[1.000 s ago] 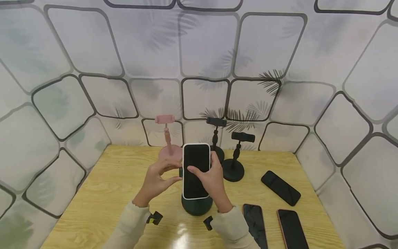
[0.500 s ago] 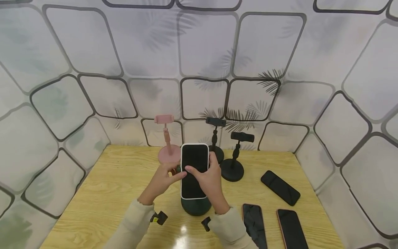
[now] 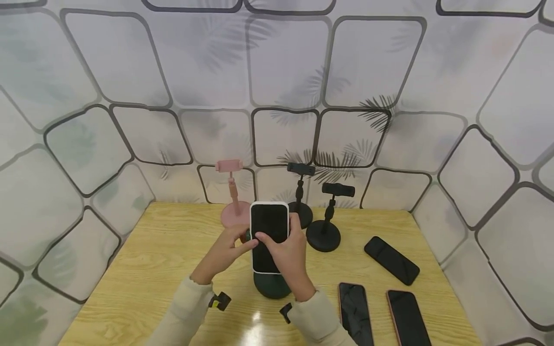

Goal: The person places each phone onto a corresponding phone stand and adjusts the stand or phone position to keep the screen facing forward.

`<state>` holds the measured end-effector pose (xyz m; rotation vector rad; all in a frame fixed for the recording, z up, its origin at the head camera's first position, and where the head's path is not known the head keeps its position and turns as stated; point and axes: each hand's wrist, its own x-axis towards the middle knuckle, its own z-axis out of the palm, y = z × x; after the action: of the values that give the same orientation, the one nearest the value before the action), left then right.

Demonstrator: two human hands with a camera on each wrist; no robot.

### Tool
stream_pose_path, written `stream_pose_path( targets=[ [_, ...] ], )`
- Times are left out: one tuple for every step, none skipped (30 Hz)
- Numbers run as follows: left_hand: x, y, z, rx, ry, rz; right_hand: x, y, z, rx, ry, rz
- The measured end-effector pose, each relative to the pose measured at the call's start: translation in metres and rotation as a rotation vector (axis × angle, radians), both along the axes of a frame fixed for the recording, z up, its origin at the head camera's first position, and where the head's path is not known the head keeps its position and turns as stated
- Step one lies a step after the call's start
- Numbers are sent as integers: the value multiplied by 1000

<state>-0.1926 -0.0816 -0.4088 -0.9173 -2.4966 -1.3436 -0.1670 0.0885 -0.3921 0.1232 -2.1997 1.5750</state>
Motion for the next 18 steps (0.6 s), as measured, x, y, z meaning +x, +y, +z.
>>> stream_pose_path(
  targets=[
    [0,0,-1,-16,10,6,-1,0,-1,1,5,-4],
    [0,0,-2,-27,22,11,-2,0,-3,-1,10,-5],
    [1,0,-3,-31,32,14,-2,1,-5,-5,15,-3],
    [1,0,-5,-30,45,20,-3,1,-6,-9,19,0],
    [1,0,-7,-7,47,18,-4,1,-8,-15,23,3],
    [0,1,-11,35,34,3,-4,1,-9,-16,29,5],
    [-1,1,-15,93,12,-19,-5,1,-10,-16,36,9],
    [-2,1,-20,157,-14,-40,-5,1,-11,-16,43,16],
    [-4,2,-25,225,-64,-57,-6,1,-12,-13,50,24],
    [-5,3,-32,283,-112,-70,-6,1,-13,-8,57,32],
    [-6,4,-38,334,-161,-89,-7,1,-13,-2,65,38],
    [-7,5,-43,351,-206,-97,-7,1,-13,5,73,45],
    [-7,7,-49,342,-241,-93,-7,2,-14,11,79,54],
    [-6,9,-53,319,-270,-90,-7,3,-14,19,82,61],
    [-5,11,-57,285,-293,-85,-7,3,-14,28,85,67],
    [-4,13,-61,246,-292,-80,-7,4,-15,39,89,72],
    [-4,16,-63,211,-287,-69,-6,5,-15,52,92,75],
    [-3,18,-66,182,-283,-48,-6,6,-15,67,95,77]
  ],
)
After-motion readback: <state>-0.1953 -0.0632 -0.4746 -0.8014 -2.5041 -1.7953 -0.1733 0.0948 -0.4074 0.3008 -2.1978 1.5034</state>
